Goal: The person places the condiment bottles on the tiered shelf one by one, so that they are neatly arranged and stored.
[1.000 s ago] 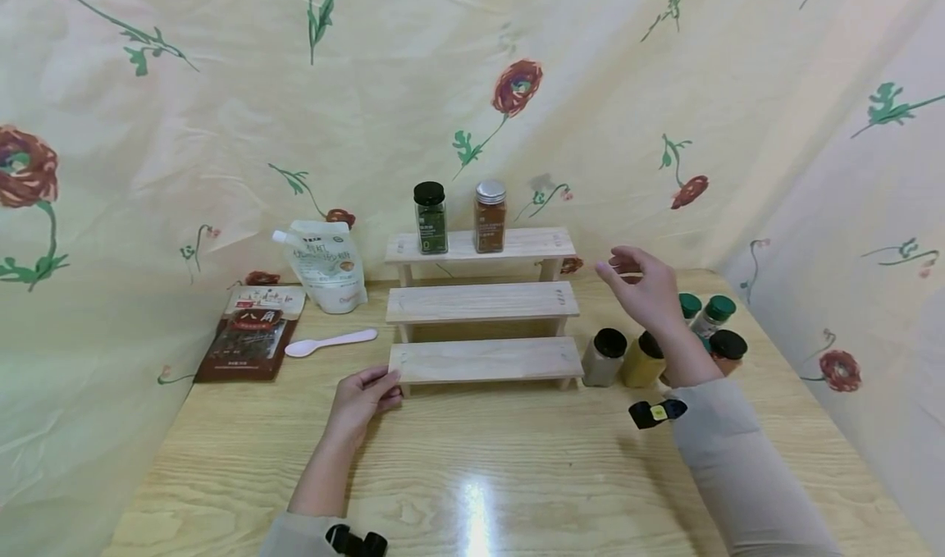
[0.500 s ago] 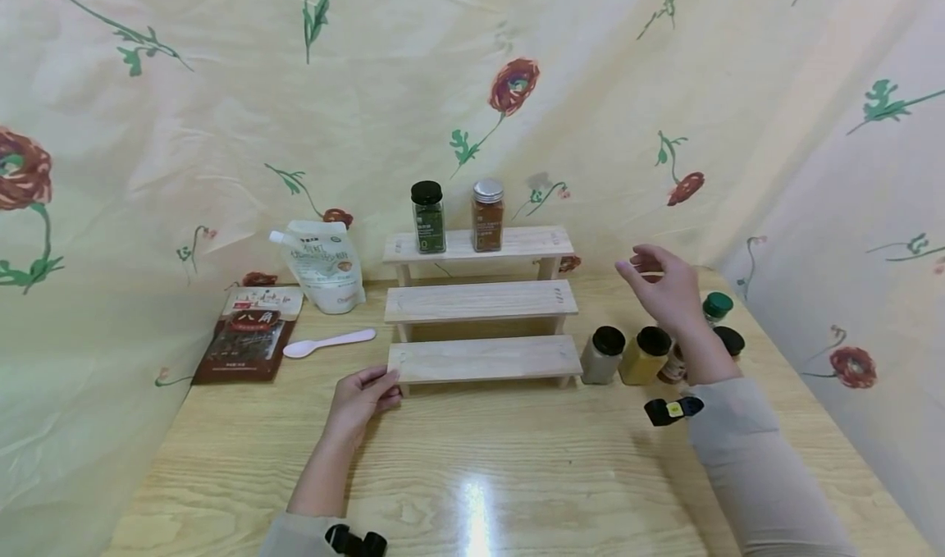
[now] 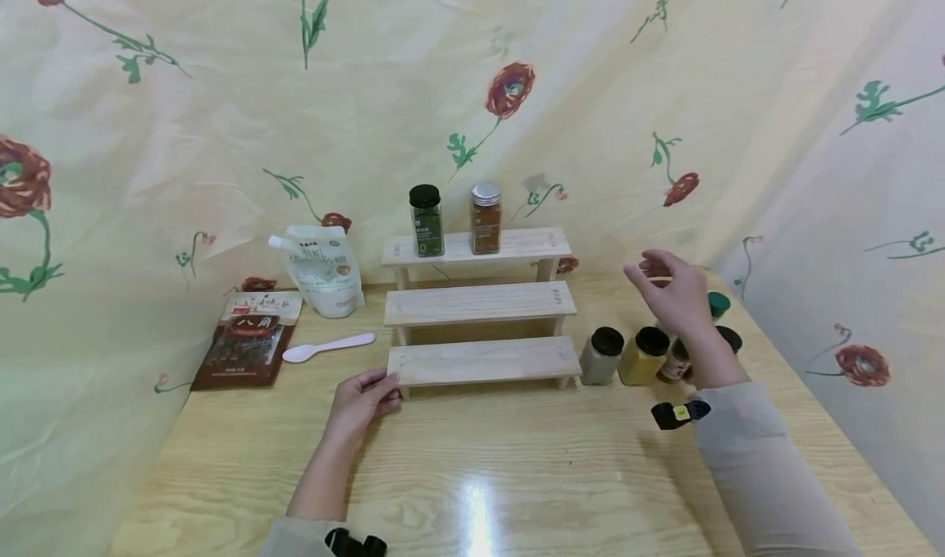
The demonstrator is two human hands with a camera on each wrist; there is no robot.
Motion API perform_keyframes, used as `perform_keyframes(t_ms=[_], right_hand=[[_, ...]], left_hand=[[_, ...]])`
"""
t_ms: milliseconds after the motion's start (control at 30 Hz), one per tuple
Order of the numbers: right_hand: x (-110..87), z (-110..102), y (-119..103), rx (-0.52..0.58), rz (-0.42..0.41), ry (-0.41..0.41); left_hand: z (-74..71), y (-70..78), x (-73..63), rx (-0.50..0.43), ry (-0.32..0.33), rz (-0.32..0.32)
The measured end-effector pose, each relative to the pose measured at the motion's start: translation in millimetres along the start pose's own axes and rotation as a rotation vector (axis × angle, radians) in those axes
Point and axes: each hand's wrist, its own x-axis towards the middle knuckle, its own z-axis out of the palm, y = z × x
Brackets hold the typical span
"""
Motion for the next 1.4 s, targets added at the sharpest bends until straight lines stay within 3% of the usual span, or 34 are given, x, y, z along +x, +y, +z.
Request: perform_keyframes(t_ms=[333, 800, 1100, 1400], right_hand=[[2.0, -22.8, 23.7, -0.085, -0.016, 0.022], [-2.1, -40.9, 53.2, -0.32, -0.009, -0.155], [1.1, -45.0, 63.8, -0.321, 0.049, -0.26], [1.5, -41.2, 65.5, -0.299, 0.037, -0.21]], left_hand=[[0.9, 1.5, 1.9, 0.041, 0.033, -0.072], [0.9, 2.6, 2.6, 0.039, 0.035, -0.068], [2.3, 2.7, 2.7, 0.037, 0.031, -0.073], [1.4, 3.5, 2.1, 0.037, 0.029, -0.074]])
